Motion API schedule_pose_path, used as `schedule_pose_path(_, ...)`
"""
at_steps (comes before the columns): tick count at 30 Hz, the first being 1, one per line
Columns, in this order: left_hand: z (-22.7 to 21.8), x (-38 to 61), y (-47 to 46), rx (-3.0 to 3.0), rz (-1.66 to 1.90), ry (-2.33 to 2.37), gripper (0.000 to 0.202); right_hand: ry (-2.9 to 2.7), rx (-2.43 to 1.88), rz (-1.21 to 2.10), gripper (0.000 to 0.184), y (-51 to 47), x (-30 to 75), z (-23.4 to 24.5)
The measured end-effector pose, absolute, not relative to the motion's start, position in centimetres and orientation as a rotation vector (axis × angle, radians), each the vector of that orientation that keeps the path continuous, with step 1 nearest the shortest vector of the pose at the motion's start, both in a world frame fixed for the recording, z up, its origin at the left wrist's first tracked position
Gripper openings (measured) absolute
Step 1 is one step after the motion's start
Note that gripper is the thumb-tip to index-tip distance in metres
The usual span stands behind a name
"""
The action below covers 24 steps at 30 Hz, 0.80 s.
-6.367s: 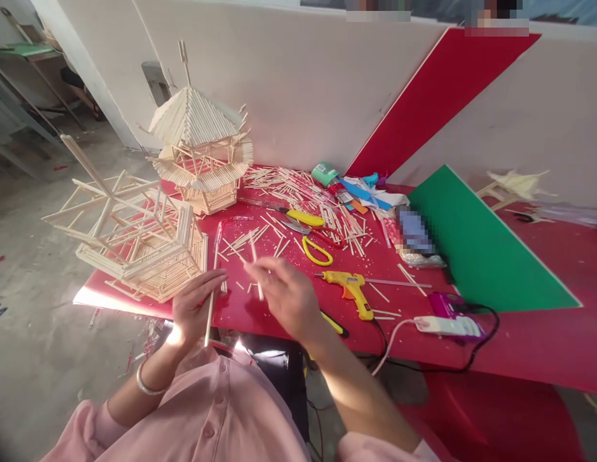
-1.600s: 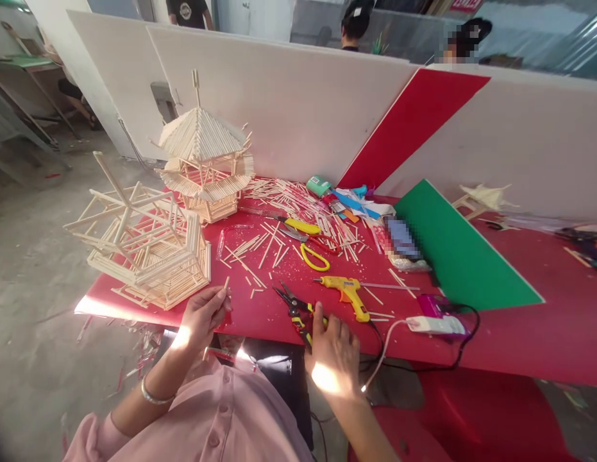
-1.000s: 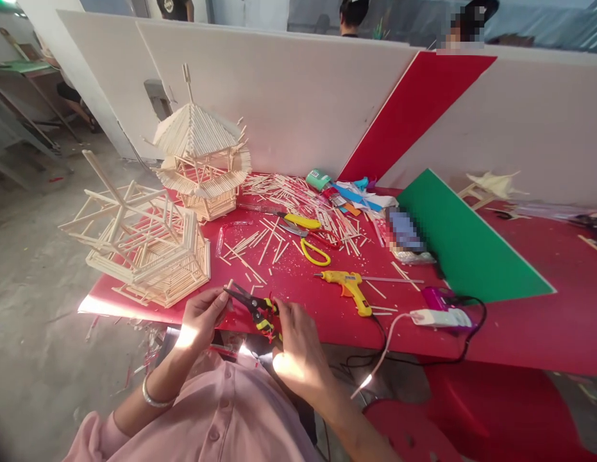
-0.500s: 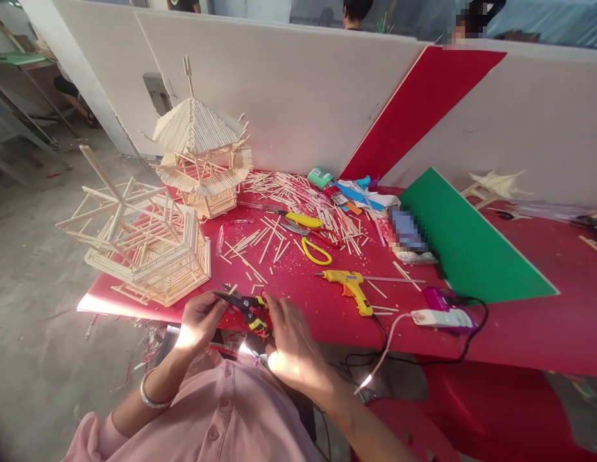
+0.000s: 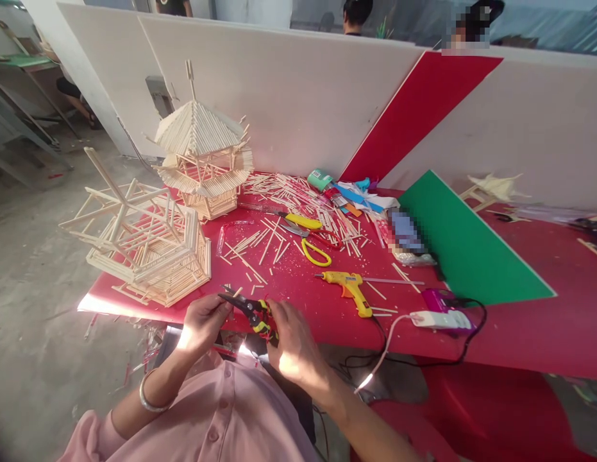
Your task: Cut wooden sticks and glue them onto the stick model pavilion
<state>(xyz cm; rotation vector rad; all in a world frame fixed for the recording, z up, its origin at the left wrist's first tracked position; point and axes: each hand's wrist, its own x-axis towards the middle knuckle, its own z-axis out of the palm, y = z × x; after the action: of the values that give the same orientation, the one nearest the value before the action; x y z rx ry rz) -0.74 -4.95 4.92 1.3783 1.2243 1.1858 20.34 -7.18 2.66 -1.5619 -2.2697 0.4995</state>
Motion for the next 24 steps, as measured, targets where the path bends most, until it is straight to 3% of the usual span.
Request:
schedule_pose_path(9, 4.3, -0.5, -4.9, 0.862, 0.985, 0.980, 0.042, -2.291, -1.526, 0.569, 0.073, -7.5, 20.9, 3.2)
schedule_pose_path(14, 4.8, -0.2, -5.2, 0.793, 0.968, 0.969, 0.047, -2.205, -1.551, 0.559, 0.052, -7.6, 20.5, 3.0)
schedule_pose_path(19, 4.2, -0.4, -4.6, 0.833, 1.033, 1.042, 0.046, -2.255, -1.614, 0.490, 0.067, -7.6, 21.0, 4.3)
schedule_pose_path(24, 3.1, -0.7, -4.2, 0.857, 1.021, 1.135, 0.048, -2.263, -1.931, 0.470, 0.062, -7.5, 22.4, 4.0)
